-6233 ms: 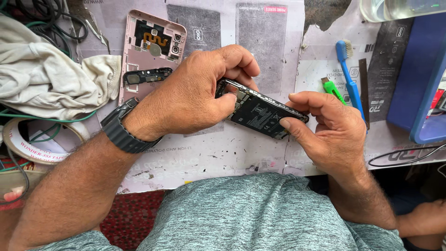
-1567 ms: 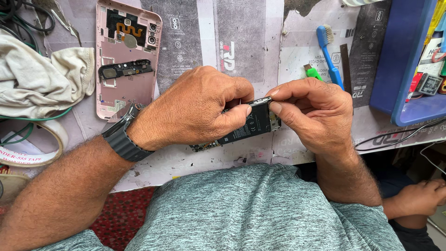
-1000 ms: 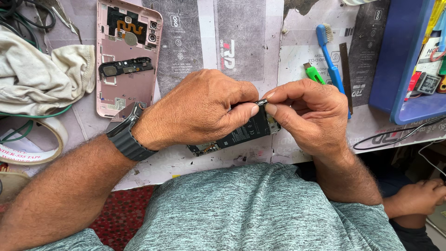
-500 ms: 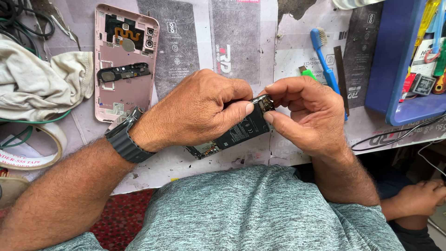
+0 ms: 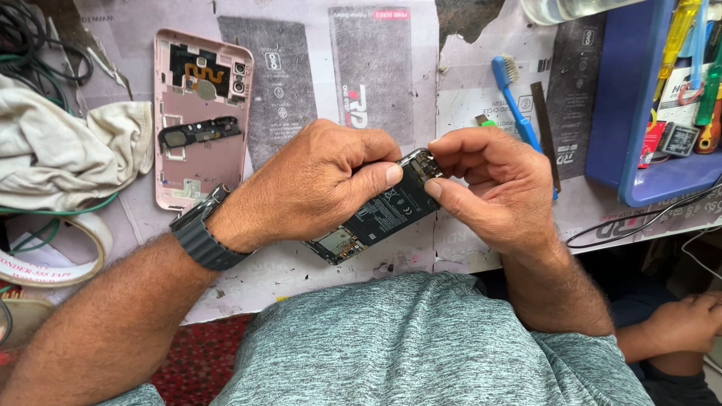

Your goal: The person uses a green precision screwdriver to remove screws from the bottom of a disassembled smartphone. They then use a utility knife to pry and lift a small internal component near the battery. Finally, they reposition the battery and press it into place within the phone chassis.

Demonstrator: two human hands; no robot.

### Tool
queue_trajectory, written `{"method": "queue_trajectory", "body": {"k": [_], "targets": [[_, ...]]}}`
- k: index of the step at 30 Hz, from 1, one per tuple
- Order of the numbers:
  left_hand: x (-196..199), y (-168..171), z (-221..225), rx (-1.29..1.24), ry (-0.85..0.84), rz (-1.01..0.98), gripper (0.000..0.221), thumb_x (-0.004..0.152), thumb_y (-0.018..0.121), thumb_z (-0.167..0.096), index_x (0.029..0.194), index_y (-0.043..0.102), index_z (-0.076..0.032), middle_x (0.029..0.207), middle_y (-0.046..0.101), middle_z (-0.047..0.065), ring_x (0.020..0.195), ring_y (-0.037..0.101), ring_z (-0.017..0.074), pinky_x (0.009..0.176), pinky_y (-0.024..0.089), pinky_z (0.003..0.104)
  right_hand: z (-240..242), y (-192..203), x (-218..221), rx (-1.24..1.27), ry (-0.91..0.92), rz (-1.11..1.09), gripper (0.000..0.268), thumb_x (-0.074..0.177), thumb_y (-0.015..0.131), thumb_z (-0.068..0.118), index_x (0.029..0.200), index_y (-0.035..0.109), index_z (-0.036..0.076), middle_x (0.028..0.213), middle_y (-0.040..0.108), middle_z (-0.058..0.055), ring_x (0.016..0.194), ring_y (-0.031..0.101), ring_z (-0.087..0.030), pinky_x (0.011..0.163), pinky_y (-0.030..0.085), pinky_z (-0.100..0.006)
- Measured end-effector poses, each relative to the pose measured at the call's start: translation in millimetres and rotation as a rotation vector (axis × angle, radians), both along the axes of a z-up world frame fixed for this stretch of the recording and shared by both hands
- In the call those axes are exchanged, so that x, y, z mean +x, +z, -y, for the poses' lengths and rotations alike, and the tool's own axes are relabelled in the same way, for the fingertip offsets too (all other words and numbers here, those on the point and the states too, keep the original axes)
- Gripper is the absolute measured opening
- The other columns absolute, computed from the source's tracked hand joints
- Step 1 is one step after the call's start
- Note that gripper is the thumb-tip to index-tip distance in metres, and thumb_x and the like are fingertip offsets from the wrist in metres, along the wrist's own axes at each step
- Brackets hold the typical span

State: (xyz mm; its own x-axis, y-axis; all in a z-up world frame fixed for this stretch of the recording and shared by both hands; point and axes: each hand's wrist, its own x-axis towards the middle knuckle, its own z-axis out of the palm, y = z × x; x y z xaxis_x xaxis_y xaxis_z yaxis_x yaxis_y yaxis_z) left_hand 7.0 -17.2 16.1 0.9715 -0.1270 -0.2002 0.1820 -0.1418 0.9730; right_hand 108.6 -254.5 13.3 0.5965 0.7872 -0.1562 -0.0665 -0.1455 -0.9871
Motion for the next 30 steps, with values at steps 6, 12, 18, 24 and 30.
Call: {"method": "queue_trajectory", "body": {"k": [6,12,18,24,30], "targets": [[0.6,-2.0,1.6,0.031,0.000,0.037,0.021,0.099,0.064,-0.023,0.103,0.075,-0.005,0.073,0.074,0.006,0.062,0.070,0.0131,0.057,0.056,0.031,6.9,-0.5,-1.2,-0.082,-0.053,-0.086,0.027,0.097,0.071,-0.003,0.122,0.063,-0.007,0.106,0.073,-0.014,0.096,0.074,-0.014,0.084,0.063,-0.025],[-0.5,-2.0,2.5,0.082,0.014,0.077,0.020,0.098,0.065,-0.023,0.102,0.075,-0.005,0.070,0.071,0.006,0.060,0.069,0.0156,0.056,0.054,0.032,7.8,-7.9,-0.2,0.093,-0.113,-0.223,0.022,0.112,0.060,0.009,0.125,0.067,-0.007,0.108,0.072,-0.013,0.097,0.069,-0.012,0.089,0.057,-0.023],[-3.0,-1.9,4.3,0.048,0.074,0.103,0.020,0.098,0.065,-0.022,0.100,0.074,-0.004,0.069,0.070,0.007,0.057,0.066,0.0153,0.056,0.052,0.032,-2.0,2.8,2.1,-0.040,-0.024,-0.098,0.030,0.099,0.072,0.003,0.126,0.061,-0.006,0.110,0.073,-0.011,0.102,0.073,-0.013,0.090,0.063,-0.026],[-2.8,-1.8,7.8,-0.007,0.133,0.062,0.021,0.098,0.064,-0.022,0.100,0.074,-0.003,0.068,0.070,0.005,0.058,0.066,0.0110,0.055,0.053,0.029,-11.9,6.7,-2.1,-0.059,0.009,-0.132,0.043,0.096,0.074,0.000,0.135,0.055,-0.004,0.114,0.071,-0.011,0.107,0.070,-0.013,0.092,0.060,-0.025],[-2.0,-3.9,3.7,0.003,0.066,0.045,0.022,0.098,0.064,-0.023,0.100,0.074,-0.004,0.067,0.070,0.005,0.058,0.066,0.0114,0.055,0.054,0.029,-7.3,0.6,-4.5,-0.062,0.044,-0.033,0.040,0.099,0.073,0.003,0.136,0.057,-0.001,0.113,0.071,-0.010,0.107,0.070,-0.012,0.092,0.061,-0.025]]}}
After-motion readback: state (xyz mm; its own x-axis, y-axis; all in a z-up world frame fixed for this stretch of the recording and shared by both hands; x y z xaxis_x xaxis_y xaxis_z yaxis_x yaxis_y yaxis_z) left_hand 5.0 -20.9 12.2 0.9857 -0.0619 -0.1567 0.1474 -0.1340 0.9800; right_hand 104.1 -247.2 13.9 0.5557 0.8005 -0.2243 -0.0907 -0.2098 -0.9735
